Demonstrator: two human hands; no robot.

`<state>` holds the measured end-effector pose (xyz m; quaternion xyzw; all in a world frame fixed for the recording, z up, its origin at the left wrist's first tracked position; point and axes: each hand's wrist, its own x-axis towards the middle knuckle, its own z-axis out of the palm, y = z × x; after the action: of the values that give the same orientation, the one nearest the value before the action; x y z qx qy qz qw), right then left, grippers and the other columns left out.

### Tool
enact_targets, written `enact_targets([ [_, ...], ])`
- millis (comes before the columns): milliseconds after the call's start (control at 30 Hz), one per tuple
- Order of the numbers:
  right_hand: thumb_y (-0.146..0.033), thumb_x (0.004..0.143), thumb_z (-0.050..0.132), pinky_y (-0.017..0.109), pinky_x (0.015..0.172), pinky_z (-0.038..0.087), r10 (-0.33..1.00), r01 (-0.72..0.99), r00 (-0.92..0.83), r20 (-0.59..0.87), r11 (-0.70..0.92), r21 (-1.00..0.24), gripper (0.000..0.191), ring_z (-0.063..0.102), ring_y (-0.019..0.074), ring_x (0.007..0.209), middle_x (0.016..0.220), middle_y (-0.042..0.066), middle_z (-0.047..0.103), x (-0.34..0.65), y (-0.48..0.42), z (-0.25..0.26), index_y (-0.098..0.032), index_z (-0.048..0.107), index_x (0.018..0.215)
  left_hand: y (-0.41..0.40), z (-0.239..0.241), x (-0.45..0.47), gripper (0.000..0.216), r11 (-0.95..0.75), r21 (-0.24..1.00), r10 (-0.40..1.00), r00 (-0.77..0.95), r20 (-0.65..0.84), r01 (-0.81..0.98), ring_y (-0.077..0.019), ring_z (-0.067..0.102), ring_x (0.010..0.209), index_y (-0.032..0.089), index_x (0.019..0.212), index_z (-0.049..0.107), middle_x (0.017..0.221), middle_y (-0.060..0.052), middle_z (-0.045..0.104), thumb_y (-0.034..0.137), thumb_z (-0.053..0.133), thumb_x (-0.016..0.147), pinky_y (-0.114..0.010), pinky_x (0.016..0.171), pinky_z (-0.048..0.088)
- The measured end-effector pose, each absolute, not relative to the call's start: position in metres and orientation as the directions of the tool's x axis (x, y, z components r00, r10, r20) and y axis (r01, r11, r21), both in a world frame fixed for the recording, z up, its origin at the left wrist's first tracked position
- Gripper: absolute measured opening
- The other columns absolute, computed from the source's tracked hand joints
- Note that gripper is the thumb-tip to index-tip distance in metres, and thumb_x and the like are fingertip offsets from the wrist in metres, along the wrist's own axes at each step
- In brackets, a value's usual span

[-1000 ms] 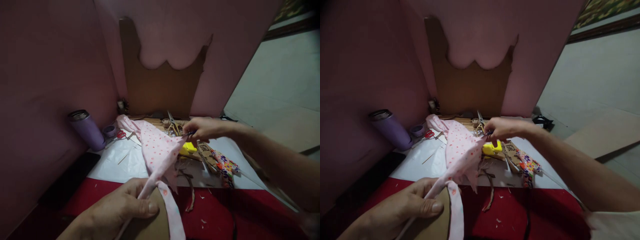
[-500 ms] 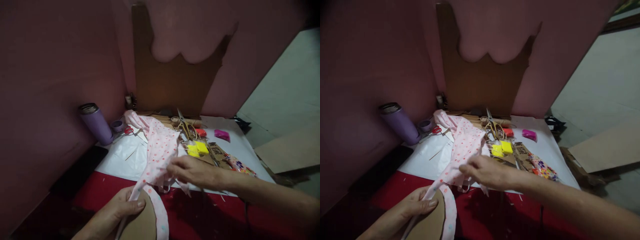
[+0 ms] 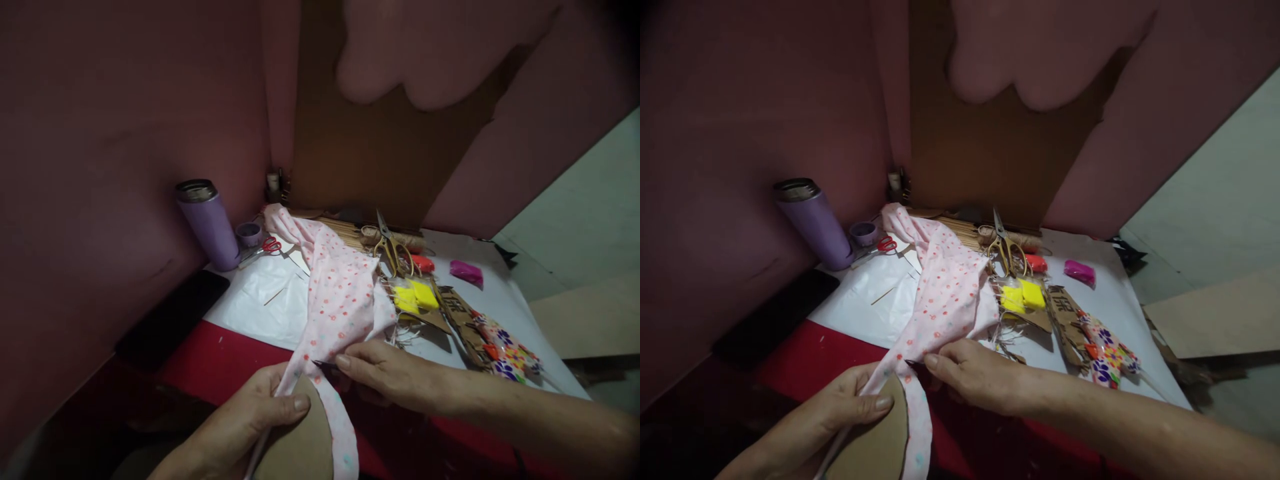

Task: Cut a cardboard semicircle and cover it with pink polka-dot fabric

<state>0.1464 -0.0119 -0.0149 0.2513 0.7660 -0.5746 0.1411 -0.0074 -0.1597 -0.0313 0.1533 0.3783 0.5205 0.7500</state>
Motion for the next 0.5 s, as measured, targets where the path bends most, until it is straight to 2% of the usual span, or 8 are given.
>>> enact_targets([
  [200, -0.048, 0.091, 0.034, 0.017, 0.038, 0.026, 0.211, 0.58, -0.81, -0.547, 0.148, -0.801, 0.04, 0.033, 0.0063, 0.043, 0.051, -0.005, 0.039, 0.139, -0.019, -0.018, -0.018, 0.042, 0.064, -0.159, -0.034, -0.008, 0.031, 0.401, 0.616, 0.908, 0.202, -0.368, -0.678, -0.0168, 0.065, 0.067, 0.011, 0.107, 0.064, 0.077, -0.01, 0.069, 0.01, 0.06, 0.076, -0.027, 0.069, 0.045],
  [400, -0.05, 0.091, 0.031, 0.017, 0.036, 0.023, 0.292, 0.684, -0.698, -0.653, 0.004, -0.729, 0.043, 0.031, 0.006, 0.04, 0.05, -0.006, 0.038, 0.129, -0.03, -0.017, -0.019, 0.039, 0.062, -0.158, -0.036, -0.007, 0.028, 0.387, 0.622, 0.916, 0.206, -0.344, -0.681, -0.0162, 0.064, 0.068, 0.011, 0.103, 0.066, 0.08, -0.01, 0.069, 0.01, 0.06, 0.076, -0.027, 0.071, 0.044],
  [500, -0.049, 0.092, 0.029, 0.018, 0.036, 0.023, 0.298, 0.674, -0.707, -0.641, 0.013, -0.738, 0.044, 0.03, 0.0062, 0.039, 0.049, -0.006, 0.035, 0.124, -0.032, -0.018, -0.019, 0.038, 0.061, -0.159, -0.039, -0.009, 0.028, 0.378, 0.633, 0.919, 0.193, -0.343, -0.675, -0.0163, 0.064, 0.069, 0.012, 0.103, 0.066, 0.08, -0.01, 0.069, 0.01, 0.06, 0.077, -0.027, 0.07, 0.044],
])
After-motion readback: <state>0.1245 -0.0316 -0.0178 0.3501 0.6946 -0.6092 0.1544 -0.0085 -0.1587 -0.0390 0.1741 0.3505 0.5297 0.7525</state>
